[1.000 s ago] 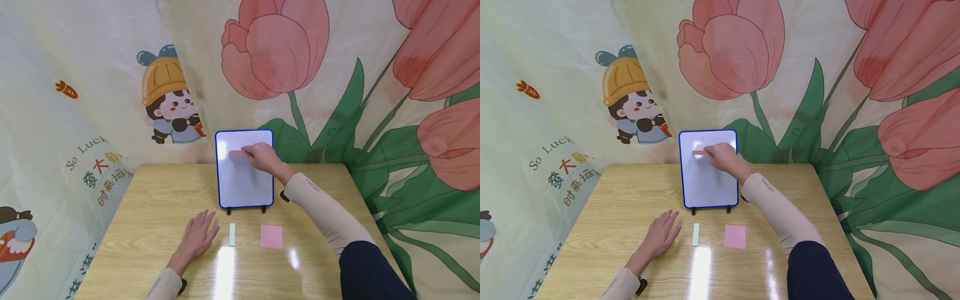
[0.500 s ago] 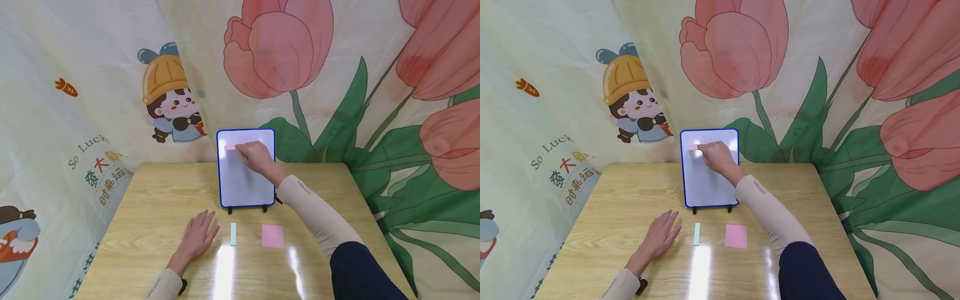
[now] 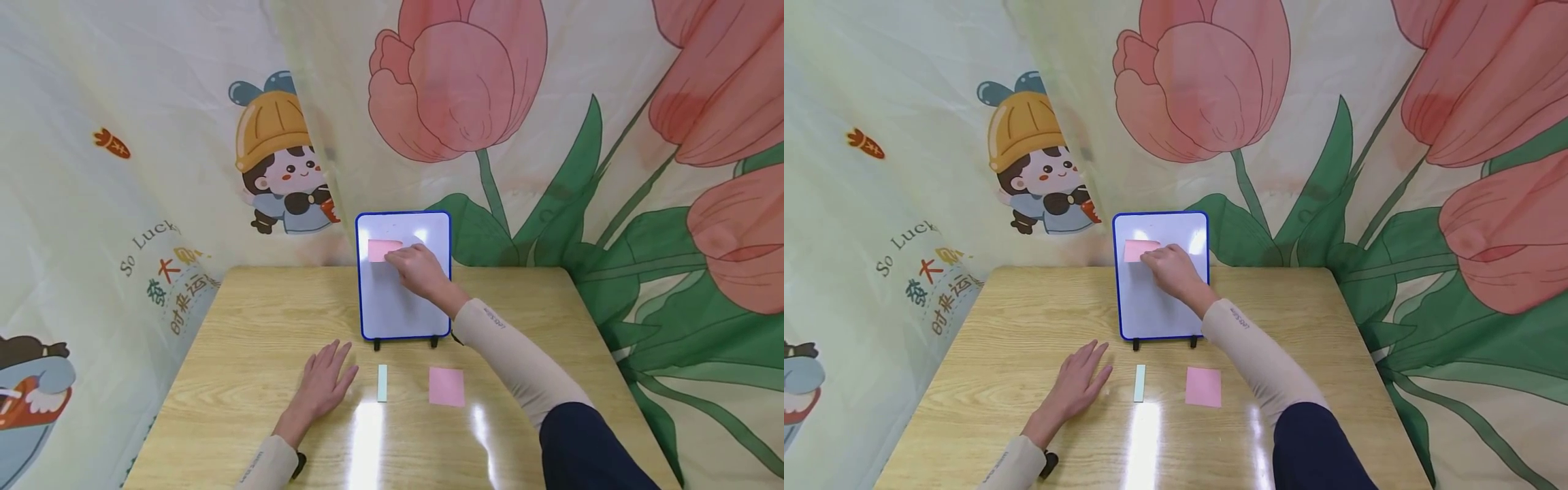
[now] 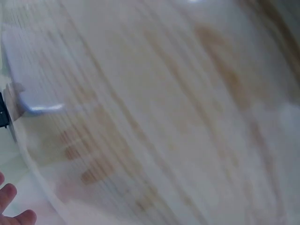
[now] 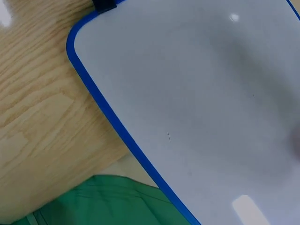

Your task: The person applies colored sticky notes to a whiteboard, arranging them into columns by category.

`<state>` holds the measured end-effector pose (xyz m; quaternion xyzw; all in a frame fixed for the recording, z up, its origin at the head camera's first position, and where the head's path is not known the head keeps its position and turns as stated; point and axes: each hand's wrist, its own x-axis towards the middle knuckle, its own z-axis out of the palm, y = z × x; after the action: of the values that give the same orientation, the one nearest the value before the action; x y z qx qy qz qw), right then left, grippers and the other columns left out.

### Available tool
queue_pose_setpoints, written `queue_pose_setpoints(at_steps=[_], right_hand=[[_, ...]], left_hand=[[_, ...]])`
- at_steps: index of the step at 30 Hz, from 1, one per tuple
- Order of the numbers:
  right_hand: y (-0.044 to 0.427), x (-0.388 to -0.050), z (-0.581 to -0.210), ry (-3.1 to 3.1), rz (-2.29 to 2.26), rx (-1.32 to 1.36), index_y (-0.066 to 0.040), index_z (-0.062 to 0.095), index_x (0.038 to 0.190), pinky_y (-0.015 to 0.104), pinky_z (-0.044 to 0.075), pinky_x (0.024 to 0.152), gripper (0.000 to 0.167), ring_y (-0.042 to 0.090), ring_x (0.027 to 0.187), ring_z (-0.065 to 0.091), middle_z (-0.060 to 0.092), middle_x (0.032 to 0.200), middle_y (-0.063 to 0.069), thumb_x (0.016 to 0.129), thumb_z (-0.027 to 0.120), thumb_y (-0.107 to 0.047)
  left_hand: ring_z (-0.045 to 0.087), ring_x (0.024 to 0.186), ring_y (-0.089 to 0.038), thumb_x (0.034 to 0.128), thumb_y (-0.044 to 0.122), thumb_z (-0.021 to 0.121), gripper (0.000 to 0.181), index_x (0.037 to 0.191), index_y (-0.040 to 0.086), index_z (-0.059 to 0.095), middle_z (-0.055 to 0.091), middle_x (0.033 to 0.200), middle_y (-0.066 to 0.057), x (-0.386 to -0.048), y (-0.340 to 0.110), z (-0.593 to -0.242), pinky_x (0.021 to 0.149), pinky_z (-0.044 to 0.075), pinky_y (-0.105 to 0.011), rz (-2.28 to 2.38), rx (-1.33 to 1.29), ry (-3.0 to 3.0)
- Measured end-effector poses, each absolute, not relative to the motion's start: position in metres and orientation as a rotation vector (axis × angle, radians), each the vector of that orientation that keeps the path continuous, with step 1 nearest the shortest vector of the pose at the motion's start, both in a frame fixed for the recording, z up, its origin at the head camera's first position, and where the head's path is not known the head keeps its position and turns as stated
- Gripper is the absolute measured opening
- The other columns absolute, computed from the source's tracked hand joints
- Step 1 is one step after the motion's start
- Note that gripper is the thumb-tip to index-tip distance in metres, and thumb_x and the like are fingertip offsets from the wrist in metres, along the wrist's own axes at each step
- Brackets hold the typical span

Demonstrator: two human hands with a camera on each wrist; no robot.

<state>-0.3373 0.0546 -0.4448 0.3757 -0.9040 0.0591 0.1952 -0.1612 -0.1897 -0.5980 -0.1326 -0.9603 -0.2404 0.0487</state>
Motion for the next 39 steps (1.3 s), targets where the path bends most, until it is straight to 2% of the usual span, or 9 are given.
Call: queue_pose_setpoints(at_steps=[19, 25, 32, 39], right_hand=[[0.058, -0.335, -0.466, -2.523, 0.166, 1.019, -0.009, 0.068, 0.125, 0.038, 0.053, 0.1, 0.033, 0.018, 0.114, 0.067, 0.071, 0.124, 0.004, 0.093, 0.067, -0.008], [0.056, -0.335, -0.47, -2.564, 0.165, 0.969, -0.01, 0.066, 0.127, 0.038, 0.053, 0.099, 0.034, 0.018, 0.117, 0.066, 0.07, 0.126, 0.003, 0.094, 0.067, -0.011], [0.054, -0.335, -0.473, -2.552, 0.121, 0.938, -0.013, 0.067, 0.126, 0.035, 0.052, 0.098, 0.033, 0.016, 0.116, 0.066, 0.07, 0.125, 0.0, 0.093, 0.068, -0.014], [0.051, -0.335, -0.476, -2.525, 0.139, 0.944, -0.014, 0.068, 0.125, 0.035, 0.052, 0.095, 0.031, 0.018, 0.117, 0.066, 0.071, 0.124, 0.0, 0.094, 0.068, -0.017]], left_hand=[[0.035, 0.142, -0.044, 0.103, 0.046, 0.043, 0.058, 0.151, 0.014, 0.041, 0.038, 0.155, -0.022, -0.172, -0.19, -0.588, 0.113, 0.024, -0.068, -0.689, -0.386, -2.938], [0.035, 0.142, -0.043, 0.1027, 0.046, 0.044, 0.058, 0.149, 0.012, 0.043, 0.038, 0.155, -0.021, -0.196, -0.187, -0.566, 0.113, 0.023, -0.07, -0.63, -0.428, -2.916], [0.03, 0.146, -0.04, 0.1024, 0.043, 0.044, 0.06, 0.15, 0.007, 0.04, 0.032, 0.159, -0.019, -0.236, -0.184, -0.529, 0.115, 0.017, -0.07, -0.556, -0.477, -2.823], [0.017, 0.152, -0.033, 0.1028, 0.053, 0.032, 0.066, 0.157, 0.015, 0.027, 0.02, 0.166, -0.01, -0.274, -0.177, -0.499, 0.117, 0.012, -0.069, -0.403, -0.531, -2.808]])
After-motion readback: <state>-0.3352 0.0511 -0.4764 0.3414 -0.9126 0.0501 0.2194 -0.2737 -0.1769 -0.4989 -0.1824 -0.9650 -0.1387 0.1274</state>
